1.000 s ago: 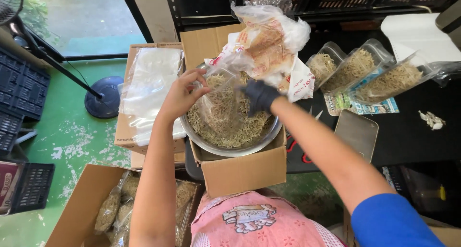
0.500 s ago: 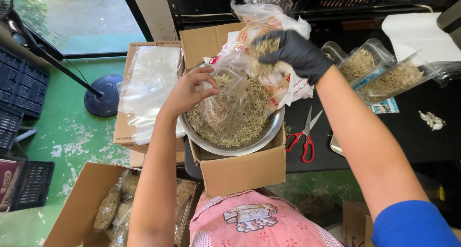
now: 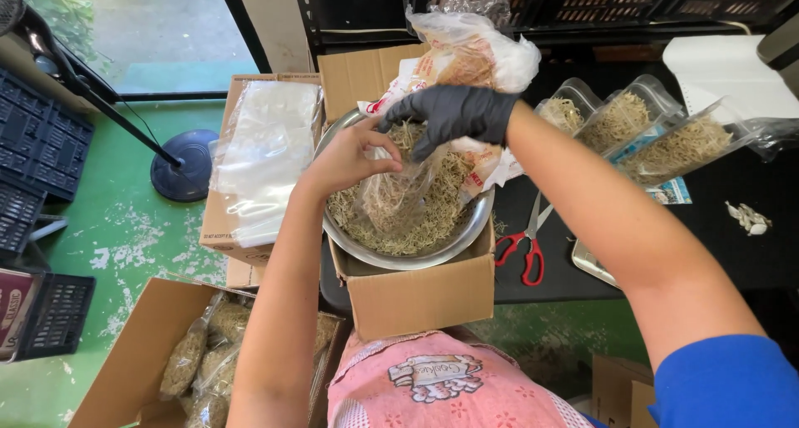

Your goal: The person fills clear plastic bags with dried fish from a large metal bowl, weighs the bags on a digital scale, and seals them.

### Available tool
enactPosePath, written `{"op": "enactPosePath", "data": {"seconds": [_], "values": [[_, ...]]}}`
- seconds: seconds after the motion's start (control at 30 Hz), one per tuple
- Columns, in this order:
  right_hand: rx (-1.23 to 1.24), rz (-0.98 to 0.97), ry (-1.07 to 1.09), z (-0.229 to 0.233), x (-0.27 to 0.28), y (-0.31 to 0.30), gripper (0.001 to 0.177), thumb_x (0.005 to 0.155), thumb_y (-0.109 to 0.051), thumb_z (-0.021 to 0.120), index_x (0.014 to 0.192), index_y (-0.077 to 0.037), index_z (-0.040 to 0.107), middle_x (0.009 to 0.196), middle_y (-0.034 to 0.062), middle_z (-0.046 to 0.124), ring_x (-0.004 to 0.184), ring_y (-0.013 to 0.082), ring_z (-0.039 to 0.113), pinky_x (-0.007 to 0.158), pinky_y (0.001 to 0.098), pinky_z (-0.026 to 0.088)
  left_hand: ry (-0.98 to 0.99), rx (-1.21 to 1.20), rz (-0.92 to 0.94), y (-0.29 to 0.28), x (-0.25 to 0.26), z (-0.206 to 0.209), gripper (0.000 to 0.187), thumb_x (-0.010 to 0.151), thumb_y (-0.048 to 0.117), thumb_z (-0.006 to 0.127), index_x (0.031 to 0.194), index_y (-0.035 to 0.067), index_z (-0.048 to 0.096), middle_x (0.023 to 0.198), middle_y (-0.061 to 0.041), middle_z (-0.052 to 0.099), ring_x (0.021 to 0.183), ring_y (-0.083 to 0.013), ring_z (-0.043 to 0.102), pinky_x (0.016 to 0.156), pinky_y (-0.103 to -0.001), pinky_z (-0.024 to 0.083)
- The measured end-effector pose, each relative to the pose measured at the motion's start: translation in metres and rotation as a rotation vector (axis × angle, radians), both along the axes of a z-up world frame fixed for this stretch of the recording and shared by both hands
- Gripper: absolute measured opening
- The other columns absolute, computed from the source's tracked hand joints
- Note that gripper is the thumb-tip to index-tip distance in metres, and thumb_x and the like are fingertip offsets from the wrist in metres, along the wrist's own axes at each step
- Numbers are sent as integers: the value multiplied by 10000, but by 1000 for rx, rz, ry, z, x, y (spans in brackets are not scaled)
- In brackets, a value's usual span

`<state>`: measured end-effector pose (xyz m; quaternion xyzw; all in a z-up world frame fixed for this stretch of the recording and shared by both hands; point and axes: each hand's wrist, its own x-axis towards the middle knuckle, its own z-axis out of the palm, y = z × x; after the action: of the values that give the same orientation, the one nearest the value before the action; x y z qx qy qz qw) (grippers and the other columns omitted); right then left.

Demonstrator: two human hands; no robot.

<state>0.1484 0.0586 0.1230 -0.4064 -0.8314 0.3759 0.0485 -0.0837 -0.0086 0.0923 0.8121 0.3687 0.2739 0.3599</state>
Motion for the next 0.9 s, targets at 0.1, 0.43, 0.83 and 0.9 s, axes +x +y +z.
{"op": "enactPosePath", "data": {"seconds": [0.1, 0.43, 0.83, 0.9], "values": [[-3, 14, -27, 34, -1, 2, 804, 593, -266, 1006, 1322, -131, 695, 1262, 139, 710, 1068, 329, 685, 892, 429, 591, -5, 23, -23, 0, 0, 2, 175, 785, 241, 877, 945, 243, 806, 1441, -256, 561, 1277, -471, 585, 1002, -475, 514], [-49, 221, -313, 0, -44, 2, 438, 640, -226, 858, 1065, -148, 791, 1049, 113, 789, 1017, 341, 723, 905, 433, 574, -140, 91, -30, -4, -6, -23, 135, 786, 193, 891, 902, 224, 829, 1403, -241, 595, 1283, -444, 582, 1095, -495, 458], [-46, 156, -133, 34, -26, -23, 313, 783, -203, 733, 1089, -200, 800, 1121, 125, 765, 1102, 365, 681, 992, 412, 512, -244, 144, 54, 0, -6, -22, 143, 847, 258, 879, 967, 211, 815, 1464, -216, 504, 1315, -495, 534, 1094, -564, 449], [88, 49, -90, 76, -8, -31, 455, 789, -103, 591, 1210, -177, 744, 1257, 14, 750, 1159, 193, 679, 1015, 385, 496, -219, 5, 190, -4, 2, 11, 68, 841, 276, 828, 852, 260, 763, 1511, -100, 514, 1429, -330, 473, 1154, -586, 409]]}}
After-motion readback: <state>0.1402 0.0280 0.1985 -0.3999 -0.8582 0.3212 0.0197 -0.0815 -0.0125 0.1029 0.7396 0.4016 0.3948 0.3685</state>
